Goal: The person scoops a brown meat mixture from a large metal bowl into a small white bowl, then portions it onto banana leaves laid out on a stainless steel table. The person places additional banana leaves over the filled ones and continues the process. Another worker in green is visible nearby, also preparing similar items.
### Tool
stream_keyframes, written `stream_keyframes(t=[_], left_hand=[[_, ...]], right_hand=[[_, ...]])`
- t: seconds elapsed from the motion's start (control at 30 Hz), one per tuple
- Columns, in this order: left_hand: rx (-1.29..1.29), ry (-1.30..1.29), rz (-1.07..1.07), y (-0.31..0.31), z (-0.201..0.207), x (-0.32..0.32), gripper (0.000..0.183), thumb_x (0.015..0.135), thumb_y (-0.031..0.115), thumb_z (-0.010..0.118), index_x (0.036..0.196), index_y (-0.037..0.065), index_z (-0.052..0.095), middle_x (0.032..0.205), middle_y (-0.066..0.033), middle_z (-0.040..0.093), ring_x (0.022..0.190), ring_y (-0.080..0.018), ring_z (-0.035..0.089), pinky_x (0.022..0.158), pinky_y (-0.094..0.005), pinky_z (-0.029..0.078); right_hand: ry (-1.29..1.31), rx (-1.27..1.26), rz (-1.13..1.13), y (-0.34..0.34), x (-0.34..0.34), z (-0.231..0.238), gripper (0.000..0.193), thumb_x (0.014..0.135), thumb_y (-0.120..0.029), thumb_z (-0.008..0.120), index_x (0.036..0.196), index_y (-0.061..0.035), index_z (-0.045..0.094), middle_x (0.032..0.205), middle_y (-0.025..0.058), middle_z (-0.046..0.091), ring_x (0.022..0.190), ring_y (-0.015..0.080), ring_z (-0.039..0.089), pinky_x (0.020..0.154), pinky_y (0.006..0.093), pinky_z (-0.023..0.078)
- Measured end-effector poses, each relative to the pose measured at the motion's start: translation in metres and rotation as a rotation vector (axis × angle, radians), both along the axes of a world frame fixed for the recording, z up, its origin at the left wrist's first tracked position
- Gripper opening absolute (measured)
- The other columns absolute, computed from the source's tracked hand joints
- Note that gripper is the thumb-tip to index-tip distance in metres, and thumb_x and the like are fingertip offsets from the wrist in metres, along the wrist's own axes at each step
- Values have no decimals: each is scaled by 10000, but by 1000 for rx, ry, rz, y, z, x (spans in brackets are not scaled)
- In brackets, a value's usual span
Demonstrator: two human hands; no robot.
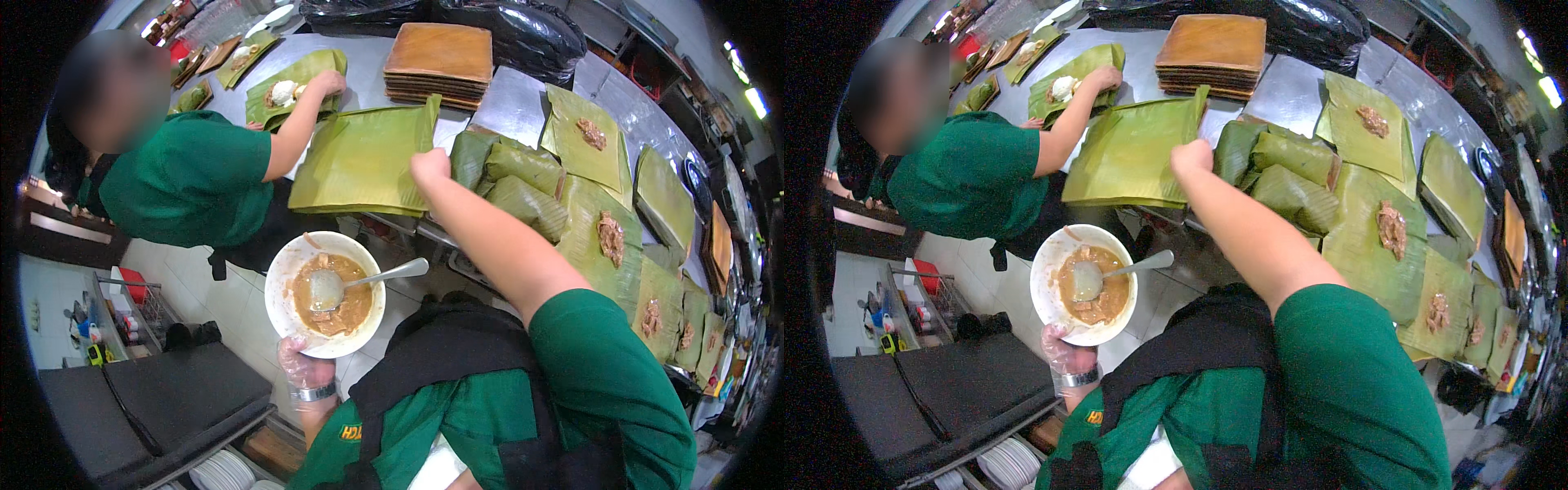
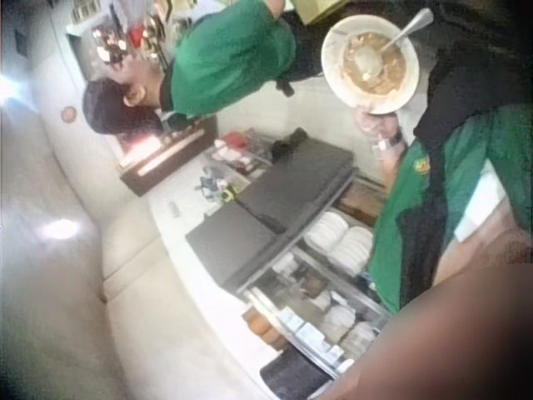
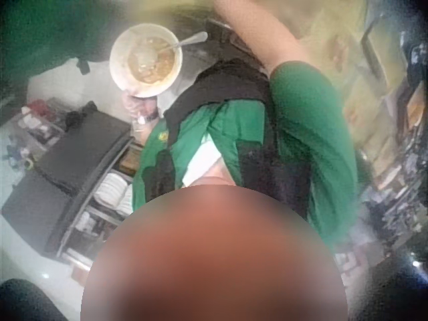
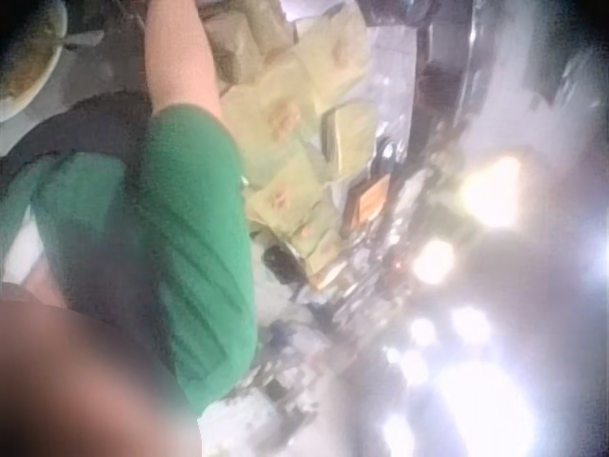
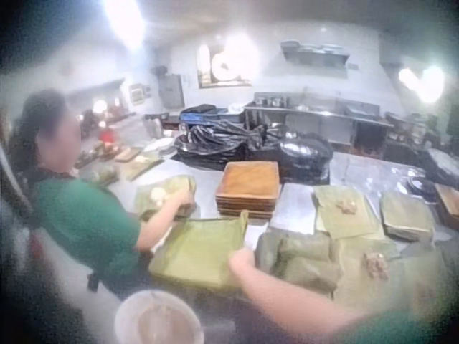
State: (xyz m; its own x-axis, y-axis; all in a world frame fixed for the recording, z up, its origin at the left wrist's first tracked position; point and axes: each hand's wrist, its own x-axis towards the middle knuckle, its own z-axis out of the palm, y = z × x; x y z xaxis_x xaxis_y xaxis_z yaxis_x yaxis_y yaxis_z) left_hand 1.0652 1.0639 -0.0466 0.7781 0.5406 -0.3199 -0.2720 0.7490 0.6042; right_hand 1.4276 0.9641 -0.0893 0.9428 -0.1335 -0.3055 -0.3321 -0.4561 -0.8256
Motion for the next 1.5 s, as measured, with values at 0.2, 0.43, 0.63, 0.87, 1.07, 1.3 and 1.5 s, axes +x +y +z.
stream_keyframes(t=[0.2, 0.43, 0.63, 0.87, 1.07, 1.3, 1.5], left_hand=[[30, -25, -45, 17, 0, 8, 782, 618, 166, 576, 1358, 4, 384, 1313, -169, 506, 1191, -355, 505, 1029, -495, 415], [46, -19, -74, 38, -19, 46, 713, 646, 147, 596, 1310, -52, 429, 1263, -176, 550, 1174, -322, 530, 1041, -450, 405], [-37, 43, -66, 48, -37, 86, 625, 659, 79, 555, 1262, -65, 471, 1223, -162, 570, 1140, -310, 546, 1027, -425, 414], [31, -121, -111, 38, -33, 133, 702, 640, 108, 553, 1313, -47, 424, 1287, -166, 532, 1217, -310, 495, 1076, -437, 368], [94, -44, -150, 45, -26, 151, 655, 674, 121, 568, 1291, -59, 440, 1284, -174, 530, 1190, -305, 512, 1047, -428, 395], [53, 6, -270, 78, -28, 201, 570, 792, 153, 648, 1312, 81, 425, 1196, -96, 564, 1068, -232, 597, 824, -417, 560], [54, -7, -343, 110, -28, 229, 619, 804, 161, 656, 1348, 89, 369, 1190, -102, 555, 1044, -232, 605, 795, -406, 570]], right_hand=[[-38, -22, -9, 32, -4, -50, 454, 803, -136, 584, 1186, 86, 479, 1098, 296, 599, 1055, 409, 592, 905, 427, 472], [-32, -85, -39, 28, 24, -61, 543, 748, -281, 737, 1090, 110, 576, 1070, 254, 638, 953, 336, 649, 779, 389, 514], [-319, -97, 709, -32, -22, 63, 517, 833, -374, 629, 1149, 32, 580, 1076, 254, 636, 988, 357, 631, 851, 397, 501], [-323, -531, 1318, -65, -84, 110, 262, 850, -266, 593, 916, -17, 641, 827, 230, 649, 847, 386, 635, 761, 472, 496], [-566, -512, 1152, -83, -69, 120, 197, 782, -137, 563, 922, -25, 645, 784, 217, 635, 783, 391, 624, 702, 477, 497], [-214, -515, 1083, -62, -68, 127, 375, 759, -61, 500, 1101, -40, 651, 898, 232, 647, 839, 379, 638, 766, 427, 504], [-392, -459, 961, -33, -64, 116, 338, 749, -60, 516, 1054, -52, 661, 852, 203, 647, 796, 377, 631, 722, 452, 506]])
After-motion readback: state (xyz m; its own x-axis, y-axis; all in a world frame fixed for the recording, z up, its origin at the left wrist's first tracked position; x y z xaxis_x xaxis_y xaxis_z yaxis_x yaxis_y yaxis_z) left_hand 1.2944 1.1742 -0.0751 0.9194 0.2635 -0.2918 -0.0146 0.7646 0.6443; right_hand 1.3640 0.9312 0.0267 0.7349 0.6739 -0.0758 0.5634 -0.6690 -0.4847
